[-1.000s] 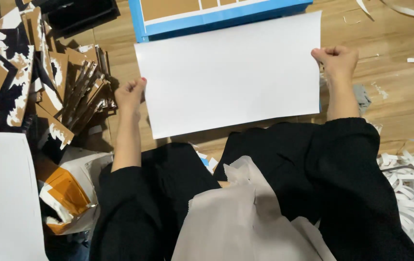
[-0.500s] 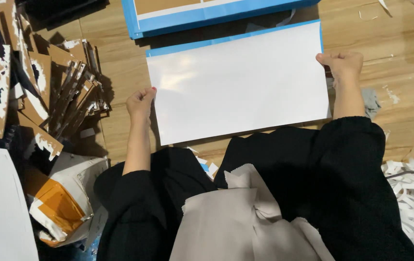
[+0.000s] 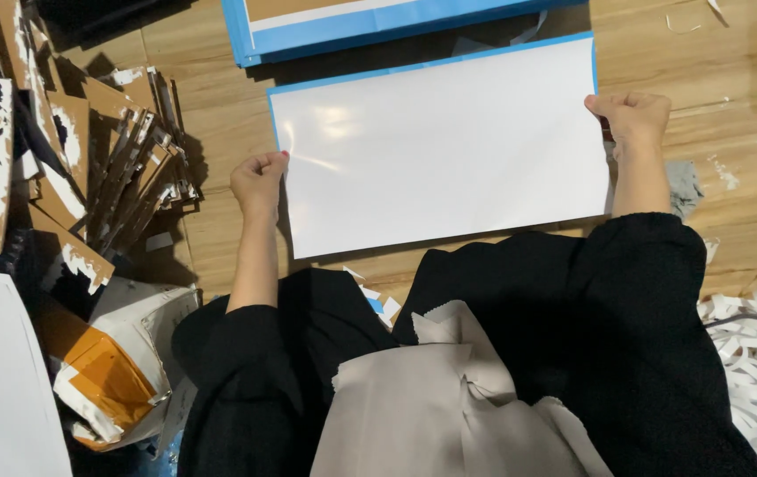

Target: Assembling cardboard folders by aligning components and smoothing surfaces with a cloth

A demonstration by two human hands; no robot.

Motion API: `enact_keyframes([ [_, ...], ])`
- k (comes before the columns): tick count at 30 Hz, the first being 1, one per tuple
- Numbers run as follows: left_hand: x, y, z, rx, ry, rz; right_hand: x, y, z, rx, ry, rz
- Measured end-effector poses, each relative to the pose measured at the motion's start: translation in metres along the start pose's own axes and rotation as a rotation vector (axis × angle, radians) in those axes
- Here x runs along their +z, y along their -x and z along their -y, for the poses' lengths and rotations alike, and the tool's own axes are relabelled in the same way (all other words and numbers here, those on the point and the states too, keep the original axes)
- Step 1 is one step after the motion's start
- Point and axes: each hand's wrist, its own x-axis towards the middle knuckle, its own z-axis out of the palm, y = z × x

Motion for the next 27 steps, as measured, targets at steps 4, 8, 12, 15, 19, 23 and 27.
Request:
enact_keyframes([
  [4, 0.001, 0.009, -0.014, -0.018, -0.069, -0.032, -0.002, 0.017, 0.015, 0.054, 0.023, 0.005],
  [8, 0.001, 0.005, -0.009, 0.005, -0.116, -0.041, 0.004, -0.005, 0.000, 0.015, -0.032, -0.013],
  [12, 0.003, 0.002, -0.004, -0.001, -0.111, -0.059, 0.003, 0.001, 0.006, 0.097, 0.005, -0.043],
  [15, 0.003, 0.006, -0.012, -0.033, -0.124, -0.057, 0.006, -0.017, -0.008, 0.048, -0.024, -0.049],
  [19, 0.003, 0.007, -0.014, -0.054, -0.113, -0.042, 0.006, -0.013, -0.004, 0.063, 0.052, -0.063],
  [23, 0.005, -0.005, 0.002, -0.026, -0.050, -0.055, 0.007, -0.016, -0.006, 0.057, -0.029, -0.050],
  [27, 0.006, -0.003, 0.002, 0.001, 0.009, -0.045, 0.010, -0.040, -0.027, -0.067, -0.072, 0.002],
])
